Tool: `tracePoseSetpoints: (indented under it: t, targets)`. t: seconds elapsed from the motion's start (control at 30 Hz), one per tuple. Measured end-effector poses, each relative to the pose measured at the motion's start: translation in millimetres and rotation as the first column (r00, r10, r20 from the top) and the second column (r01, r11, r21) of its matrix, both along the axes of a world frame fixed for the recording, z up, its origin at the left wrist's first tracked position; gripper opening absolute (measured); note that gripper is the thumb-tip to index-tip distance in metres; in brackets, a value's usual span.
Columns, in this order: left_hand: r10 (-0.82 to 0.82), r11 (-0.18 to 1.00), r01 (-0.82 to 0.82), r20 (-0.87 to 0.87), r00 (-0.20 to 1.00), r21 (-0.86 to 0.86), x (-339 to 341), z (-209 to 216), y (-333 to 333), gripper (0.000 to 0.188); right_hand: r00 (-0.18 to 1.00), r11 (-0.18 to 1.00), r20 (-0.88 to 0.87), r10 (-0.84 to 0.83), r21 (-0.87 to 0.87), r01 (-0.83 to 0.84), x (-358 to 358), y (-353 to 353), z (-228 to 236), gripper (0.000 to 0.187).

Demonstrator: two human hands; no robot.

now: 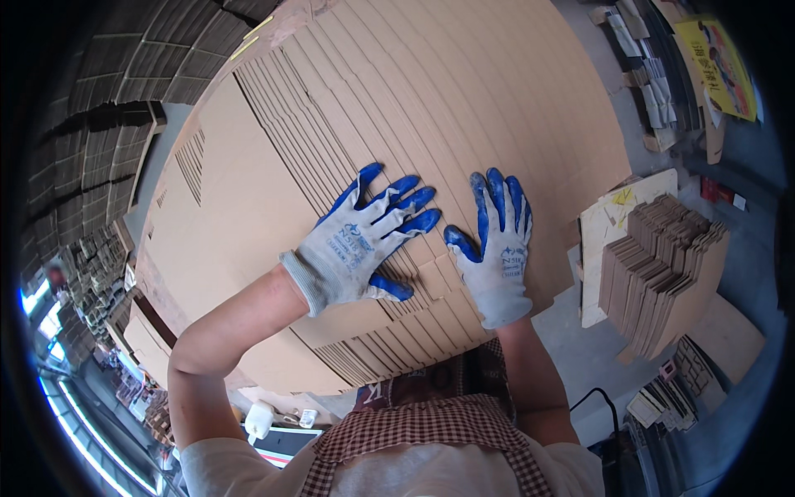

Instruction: The person applies white adhesive to a large flat cardboard sheet using a brush, then stacks the treated sheet with other cardboard pieces. The person moves around the workspace to gather materials and place the finished sheet into a stack.

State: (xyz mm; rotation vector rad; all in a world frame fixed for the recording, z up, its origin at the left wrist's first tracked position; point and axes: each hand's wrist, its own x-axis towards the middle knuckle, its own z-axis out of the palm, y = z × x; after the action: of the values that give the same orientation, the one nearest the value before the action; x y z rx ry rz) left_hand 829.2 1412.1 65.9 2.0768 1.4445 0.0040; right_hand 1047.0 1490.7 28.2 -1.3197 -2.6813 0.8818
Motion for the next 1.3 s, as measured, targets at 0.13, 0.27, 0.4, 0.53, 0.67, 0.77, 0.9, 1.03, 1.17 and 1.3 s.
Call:
tracePoseSetpoints:
  t: [0.13, 0.27, 0.4, 0.53, 0.67, 0.77, 0.9, 1.03, 1.17, 1.3]
  targets:
    - [-0.001, 1.000, 0.001, 0.009, 1.000, 0.005, 0, -1, -2, 0.102, 1.000, 1.000, -0.021, -0.006, -0.001, 0.006, 2, 1, -1, 0.078]
    - [0.004, 1.000, -0.004, 0.008, 1.000, -0.007, 1, -1, -5, 0.103, 0.999, 1.000, -0.029, -0.014, 0.004, 0.014, 4, 3, -2, 0.078]
    - [0.005, 1.000, -0.006, -0.016, 1.000, -0.022, 1, 2, -7, 0.102, 0.999, 1.000, -0.034, -0.013, 0.007, 0.013, 4, 3, -3, 0.078]
    - [0.001, 1.000, -0.001, -0.021, 1.000, -0.013, 3, 5, -5, 0.101, 0.998, 0.999, -0.053, -0.018, 0.045, 0.021, 6, 4, -5, 0.076]
    - [-0.004, 1.000, 0.005, -0.042, 0.999, 0.014, 12, 20, 6, 0.099, 0.982, 0.996, -0.186, -0.025, 0.074, 0.039, 23, 16, -3, 0.063]
    - [0.028, 0.997, -0.024, -0.061, 0.998, 0.069, 16, 25, 13, 0.094, 0.544, 0.738, -0.501, -0.673, -0.415, 0.532, 56, 39, -1, 0.054]
    - [0.113, 0.986, -0.093, -0.147, 0.983, 0.136, 27, 12, 25, 0.090, 0.106, 0.377, -0.379, -0.919, -0.769, 0.517, 153, 101, -57, 0.044]
    - [0.127, 0.984, -0.095, -0.214, 0.969, 0.154, 35, -2, 28, 0.086, 0.401, 0.188, -0.175, -0.899, -0.982, -0.007, 200, 128, -112, 0.029]
    - [0.127, 0.985, -0.095, -0.230, 0.965, 0.142, 33, -7, 26, 0.085, 0.551, 0.305, -0.101, -0.828, -0.907, 0.291, 149, 128, -92, 0.032]
    - [0.132, 0.984, -0.098, -0.245, 0.960, 0.147, 32, -8, 24, 0.084, 0.530, 0.359, -0.189, -0.827, -0.902, 0.238, 131, 127, -67, 0.035]
